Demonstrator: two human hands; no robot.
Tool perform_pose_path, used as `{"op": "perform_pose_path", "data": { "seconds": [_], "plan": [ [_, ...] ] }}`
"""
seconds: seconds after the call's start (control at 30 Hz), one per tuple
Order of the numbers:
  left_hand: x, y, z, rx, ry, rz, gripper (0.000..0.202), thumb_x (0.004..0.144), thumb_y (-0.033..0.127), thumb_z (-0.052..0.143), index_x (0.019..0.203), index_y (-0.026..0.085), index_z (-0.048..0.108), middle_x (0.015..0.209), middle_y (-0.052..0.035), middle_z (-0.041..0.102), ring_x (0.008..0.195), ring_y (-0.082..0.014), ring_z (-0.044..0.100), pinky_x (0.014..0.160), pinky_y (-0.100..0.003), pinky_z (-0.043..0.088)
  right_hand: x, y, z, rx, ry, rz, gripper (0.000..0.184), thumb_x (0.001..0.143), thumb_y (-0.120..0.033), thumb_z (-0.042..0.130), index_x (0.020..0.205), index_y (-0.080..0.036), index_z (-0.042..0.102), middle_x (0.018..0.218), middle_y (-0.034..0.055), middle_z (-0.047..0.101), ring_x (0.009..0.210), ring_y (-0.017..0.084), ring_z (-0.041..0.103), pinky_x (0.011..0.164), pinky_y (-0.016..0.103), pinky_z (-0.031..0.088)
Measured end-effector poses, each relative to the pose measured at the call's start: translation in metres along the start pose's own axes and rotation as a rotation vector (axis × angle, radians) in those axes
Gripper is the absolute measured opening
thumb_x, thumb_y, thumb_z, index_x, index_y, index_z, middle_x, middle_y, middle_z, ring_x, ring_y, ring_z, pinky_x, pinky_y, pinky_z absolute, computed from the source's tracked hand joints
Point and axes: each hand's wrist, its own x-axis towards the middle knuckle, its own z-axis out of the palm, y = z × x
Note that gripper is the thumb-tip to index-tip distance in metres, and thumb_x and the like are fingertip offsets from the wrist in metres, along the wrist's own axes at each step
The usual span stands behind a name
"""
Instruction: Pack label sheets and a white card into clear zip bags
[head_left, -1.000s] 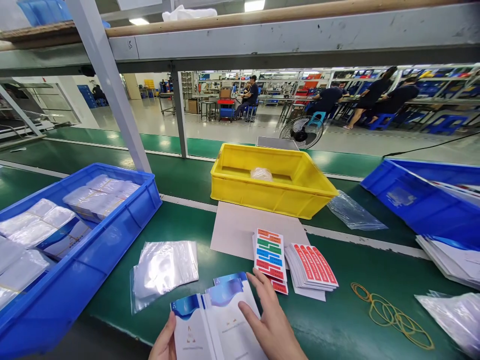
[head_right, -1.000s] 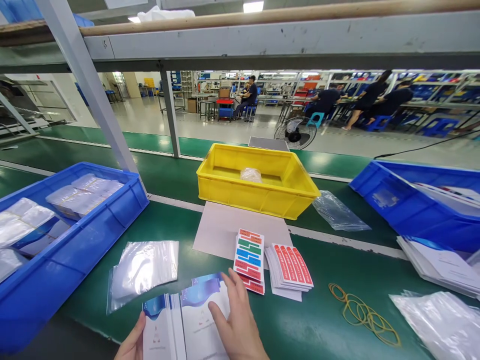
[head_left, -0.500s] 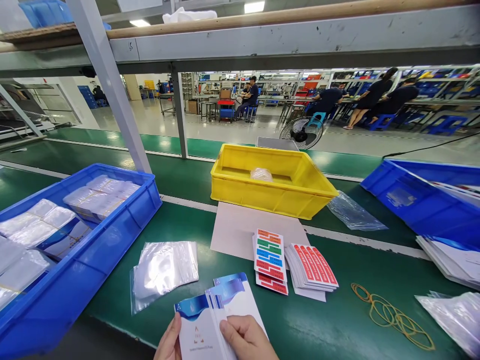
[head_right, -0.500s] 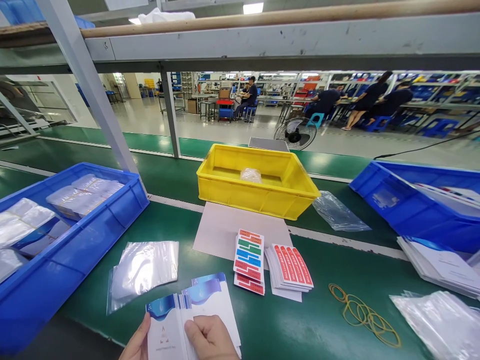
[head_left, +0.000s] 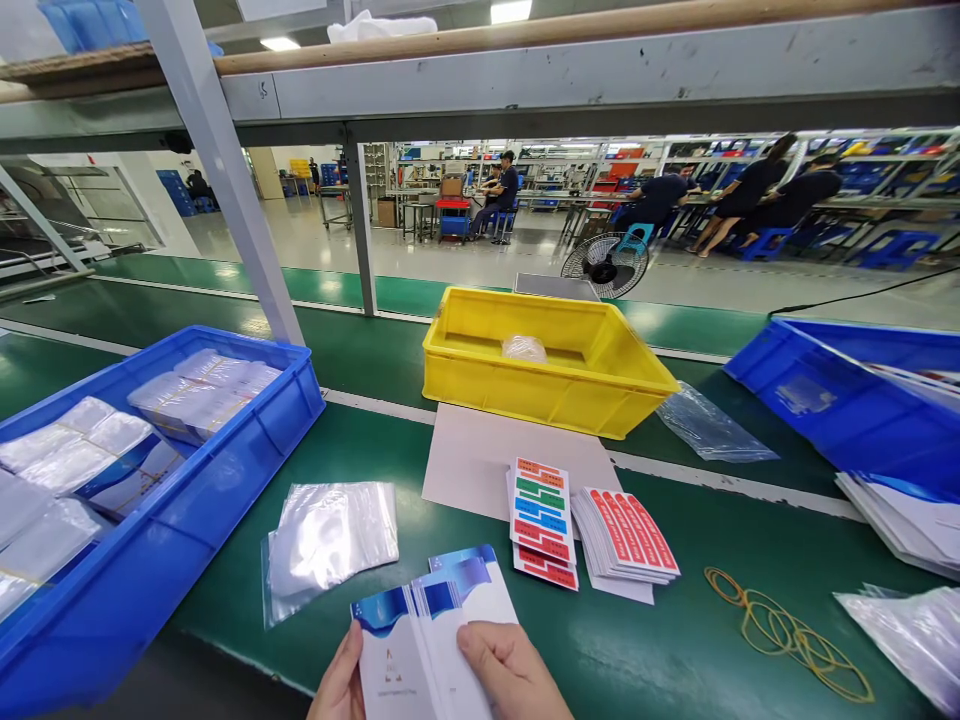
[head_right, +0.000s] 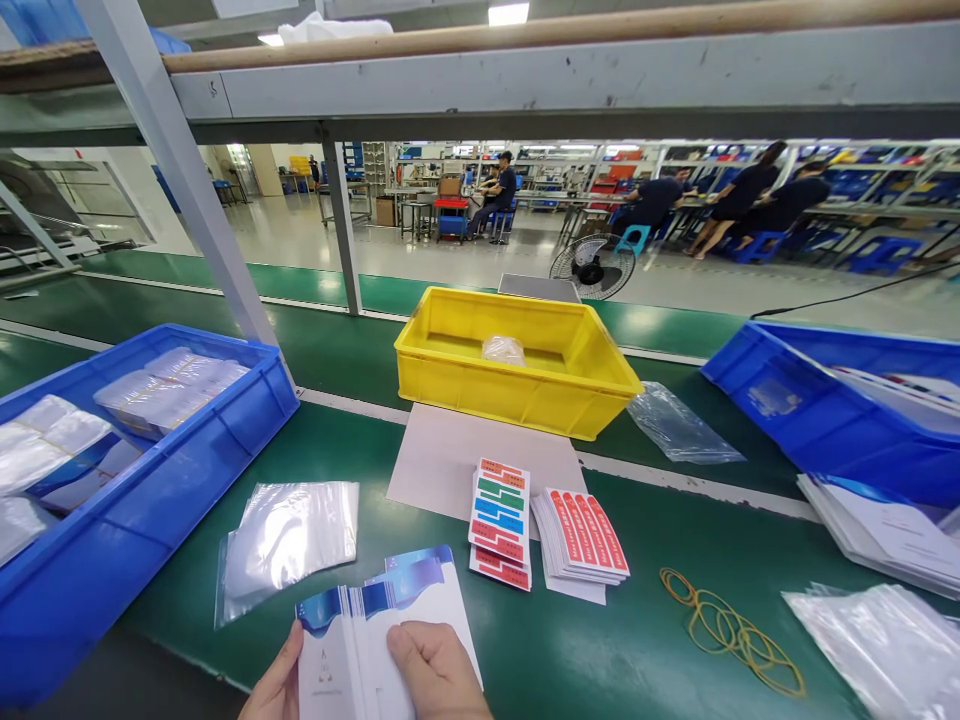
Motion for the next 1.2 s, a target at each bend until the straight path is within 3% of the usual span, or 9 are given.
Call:
{"op": "perform_pose_path", "data": {
  "seconds": [0.07, 0.13, 0.2, 0.3, 0.4, 0.47, 0.7, 1.03, 1.2],
  "plan": [
    [-0.003, 0.003, 0.0, 0.0, -0.003, 0.001, 0.045, 0.074, 0.039, 0.063, 0.115, 0.022, 0.06, 0.102, -0.0082, 0.072, 0.106, -0.0348, 0.058, 0.097, -0.048, 0.035, 0.0, -0.001, -0.011, -0.093, 0.052, -0.032, 0.056, 0.073, -0.069, 0.046, 0.05, -0.018, 0.04, 0.05, -0.0047, 0.034, 0.05, 0.009, 0.032, 0.047, 0.022, 0.029],
    [-0.007, 0.006, 0.002, 0.002, -0.001, 0.009, 0.041, 0.074, 0.037, 0.064, 0.112, 0.021, 0.062, 0.1, -0.0088, 0.072, 0.107, -0.0349, 0.057, 0.097, -0.048, 0.035, 0.0, -0.002, -0.022, -0.243, 0.137, -0.07, 0.049, 0.077, -0.062, 0.046, 0.061, -0.017, 0.054, 0.059, -0.0003, 0.049, 0.058, 0.015, 0.046, 0.057, 0.026, 0.039],
    [-0.01, 0.009, 0.007, -0.005, 0.005, 0.01, 0.036, 0.075, 0.035, 0.064, 0.108, 0.021, 0.065, 0.098, -0.0082, 0.073, 0.107, -0.0342, 0.058, 0.096, -0.047, 0.036, -0.001, -0.004, -0.029, -0.39, 0.288, -0.122, 0.043, 0.075, -0.056, 0.052, 0.09, -0.017, 0.063, 0.093, 0.0084, 0.061, 0.088, 0.025, 0.054, 0.081, 0.035, 0.042],
    [-0.014, 0.008, 0.017, -0.022, 0.007, 0.011, 0.03, 0.075, 0.035, 0.063, 0.101, 0.021, 0.067, 0.094, -0.0071, 0.073, 0.104, -0.033, 0.06, 0.094, -0.047, 0.037, -0.002, -0.008, -0.024, -0.449, 0.313, -0.205, 0.052, 0.074, -0.053, 0.055, 0.115, -0.022, 0.057, 0.128, 0.0115, 0.048, 0.119, 0.03, 0.04, 0.1, 0.04, 0.029],
    [-0.013, 0.005, 0.022, -0.021, 0.024, 0.035, 0.021, 0.075, 0.033, 0.064, 0.089, 0.019, 0.069, 0.09, -0.0072, 0.074, 0.1, -0.032, 0.062, 0.092, -0.045, 0.04, -0.002, -0.009, -0.007, -0.294, -0.087, -0.175, 0.05, 0.082, -0.058, 0.04, 0.101, -0.018, 0.065, 0.106, 0.0116, 0.061, 0.1, 0.026, 0.055, 0.087, 0.036, 0.041],
    [-0.011, 0.003, 0.021, -0.018, 0.045, 0.039, 0.017, 0.074, 0.032, 0.066, 0.083, 0.018, 0.069, 0.088, -0.0069, 0.074, 0.098, -0.031, 0.063, 0.091, -0.044, 0.041, 0.0, -0.004, 0.003, -0.179, -0.219, -0.099, 0.06, 0.081, -0.065, 0.034, 0.086, -0.014, 0.066, 0.082, 0.0093, 0.063, 0.077, 0.022, 0.057, 0.071, 0.032, 0.044],
    [-0.001, -0.001, 0.005, -0.04, 0.137, 0.092, 0.023, 0.068, 0.033, 0.071, 0.085, 0.017, 0.067, 0.084, -0.0077, 0.075, 0.098, -0.033, 0.063, 0.09, -0.047, 0.043, 0.009, 0.015, 0.011, -0.204, -0.034, -0.019, 0.064, 0.069, -0.077, 0.036, 0.055, -0.016, 0.047, 0.061, 0.0007, 0.045, 0.058, 0.013, 0.038, 0.051, 0.023, 0.029],
    [-0.008, 0.001, 0.016, -0.009, 0.09, 0.068, 0.032, 0.07, 0.032, 0.069, 0.098, 0.017, 0.065, 0.087, -0.0081, 0.074, 0.093, -0.0328, 0.065, 0.086, -0.046, 0.046, 0.004, 0.007, 0.01, -0.146, -0.022, -0.008, 0.063, 0.067, -0.078, 0.038, 0.054, -0.017, 0.044, 0.057, -0.0014, 0.04, 0.055, 0.011, 0.033, 0.05, 0.023, 0.027],
    [-0.015, 0.006, 0.023, -0.03, 0.086, 0.084, 0.025, 0.072, 0.03, 0.067, 0.095, 0.019, 0.066, 0.084, -0.0064, 0.075, 0.094, -0.0314, 0.065, 0.086, -0.044, 0.047, -0.001, -0.004, -0.01, -0.184, 0.087, -0.085, 0.052, 0.078, -0.065, 0.041, 0.059, -0.017, 0.047, 0.057, -0.0026, 0.04, 0.056, 0.012, 0.037, 0.052, 0.023, 0.033]
  ]
}}
